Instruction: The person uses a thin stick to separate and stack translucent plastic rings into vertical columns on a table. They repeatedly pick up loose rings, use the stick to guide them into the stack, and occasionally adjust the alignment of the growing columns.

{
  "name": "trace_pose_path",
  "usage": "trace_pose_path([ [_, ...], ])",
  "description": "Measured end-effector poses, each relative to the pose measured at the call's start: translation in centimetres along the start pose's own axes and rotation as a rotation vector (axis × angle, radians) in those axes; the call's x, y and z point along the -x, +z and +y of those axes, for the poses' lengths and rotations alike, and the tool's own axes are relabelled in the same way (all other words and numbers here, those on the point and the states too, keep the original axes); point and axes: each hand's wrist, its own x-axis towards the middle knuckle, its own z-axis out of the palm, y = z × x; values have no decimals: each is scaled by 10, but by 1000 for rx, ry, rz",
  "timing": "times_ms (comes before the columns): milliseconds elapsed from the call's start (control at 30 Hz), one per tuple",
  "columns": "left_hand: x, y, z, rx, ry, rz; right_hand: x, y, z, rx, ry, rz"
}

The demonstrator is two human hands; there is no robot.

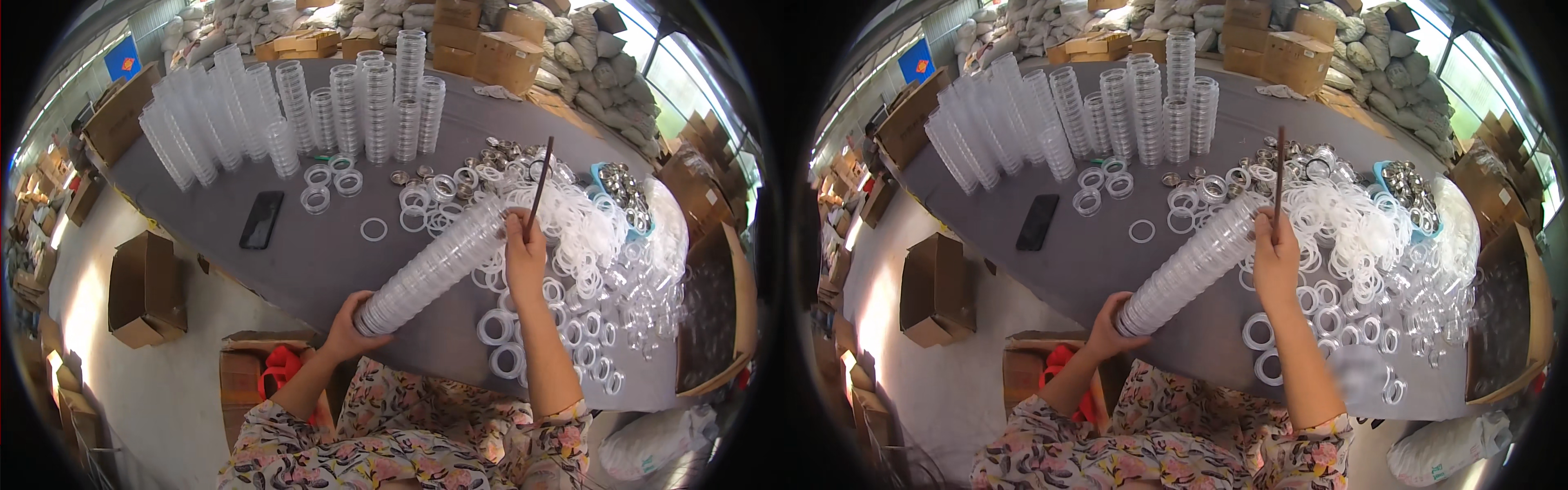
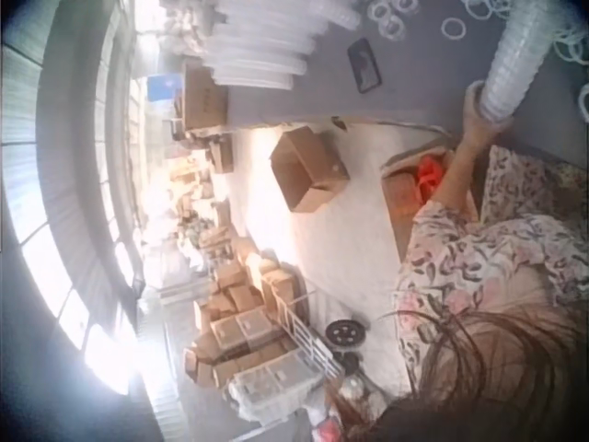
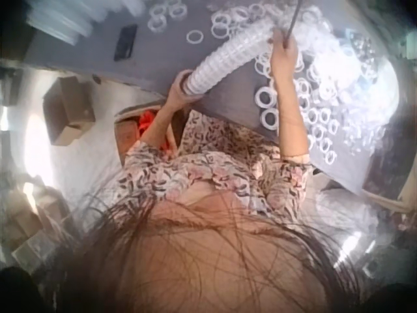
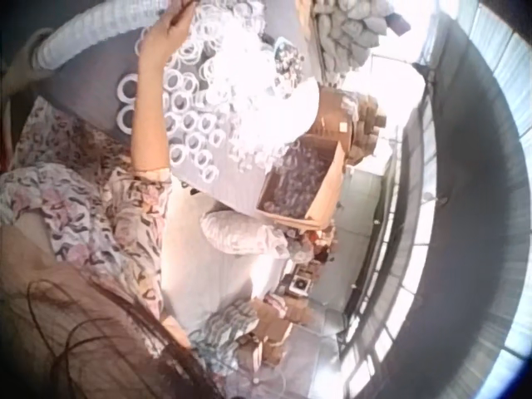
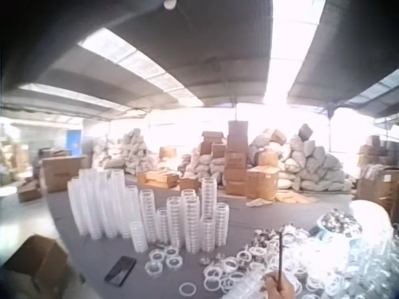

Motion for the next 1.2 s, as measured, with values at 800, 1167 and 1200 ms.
trace_pose_path([
  [800, -109, -59, 171, -460, 343, 168, 116, 33, 72, -533, 866, -66],
  [1167, -131, 35, 162, -94, 668, -3, 130, -9, 16, -427, 351, -50],
  [1200, -133, 46, 156, 27, 627, -15, 126, -10, 13, -383, 274, -18],
])
